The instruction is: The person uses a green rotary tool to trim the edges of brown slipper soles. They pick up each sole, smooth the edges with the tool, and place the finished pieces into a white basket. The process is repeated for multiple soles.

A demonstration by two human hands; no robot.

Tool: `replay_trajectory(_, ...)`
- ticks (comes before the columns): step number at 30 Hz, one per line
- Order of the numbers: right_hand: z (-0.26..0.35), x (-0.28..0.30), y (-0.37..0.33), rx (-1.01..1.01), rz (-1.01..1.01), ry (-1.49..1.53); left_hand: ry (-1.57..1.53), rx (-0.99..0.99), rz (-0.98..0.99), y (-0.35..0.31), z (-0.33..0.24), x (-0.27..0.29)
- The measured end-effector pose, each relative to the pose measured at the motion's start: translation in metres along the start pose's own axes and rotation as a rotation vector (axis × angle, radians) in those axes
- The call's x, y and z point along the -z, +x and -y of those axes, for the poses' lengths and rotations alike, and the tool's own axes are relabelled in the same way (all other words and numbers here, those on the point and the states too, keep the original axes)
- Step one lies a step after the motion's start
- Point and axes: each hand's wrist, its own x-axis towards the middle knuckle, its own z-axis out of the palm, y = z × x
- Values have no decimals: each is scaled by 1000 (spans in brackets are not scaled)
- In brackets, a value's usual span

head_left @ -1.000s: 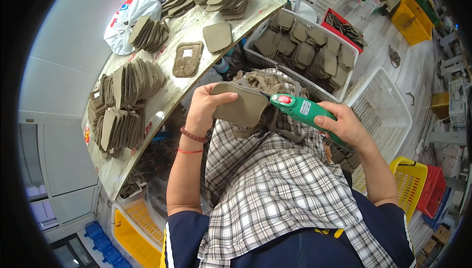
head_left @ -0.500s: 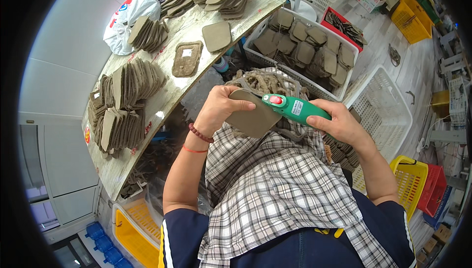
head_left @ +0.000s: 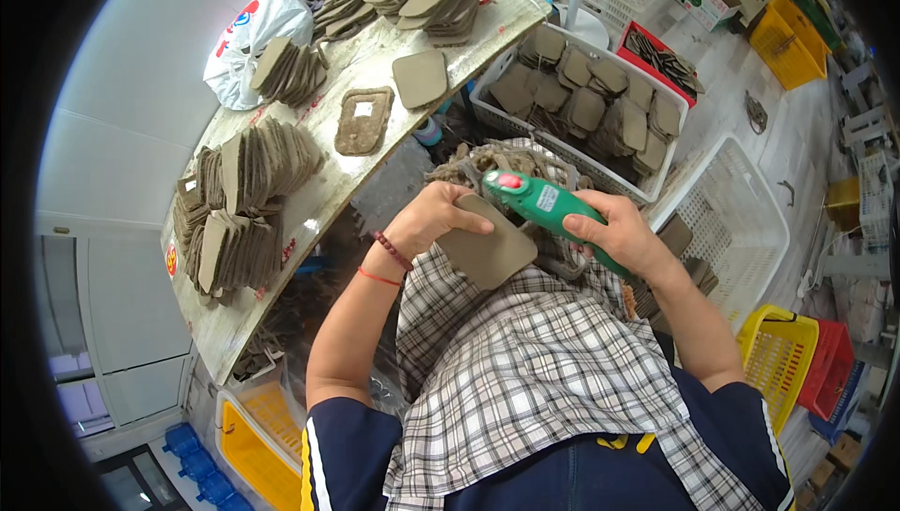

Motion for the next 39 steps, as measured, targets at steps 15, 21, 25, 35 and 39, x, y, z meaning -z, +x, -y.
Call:
replay_trajectory(15, -25, 19, -29, -53, -350, 104, 748, -597, -1405, 100, -18, 84)
replay_trajectory(21, -24, 14, -25, -42, -321, 87, 1243, -266, -1285, 64, 39, 111)
replay_trajectory(25, -24, 8, -18, -32, -296, 85, 1428, -222, -1131, 58, 42, 125)
replay_trajectory(35, -13, -9, -13, -13, -273, -2, 690, -347, -1082, 23, -22, 94)
replay_trajectory(39, -2, -26, -9, 46, -330, -27, -945, -869, -634, 35, -3, 38)
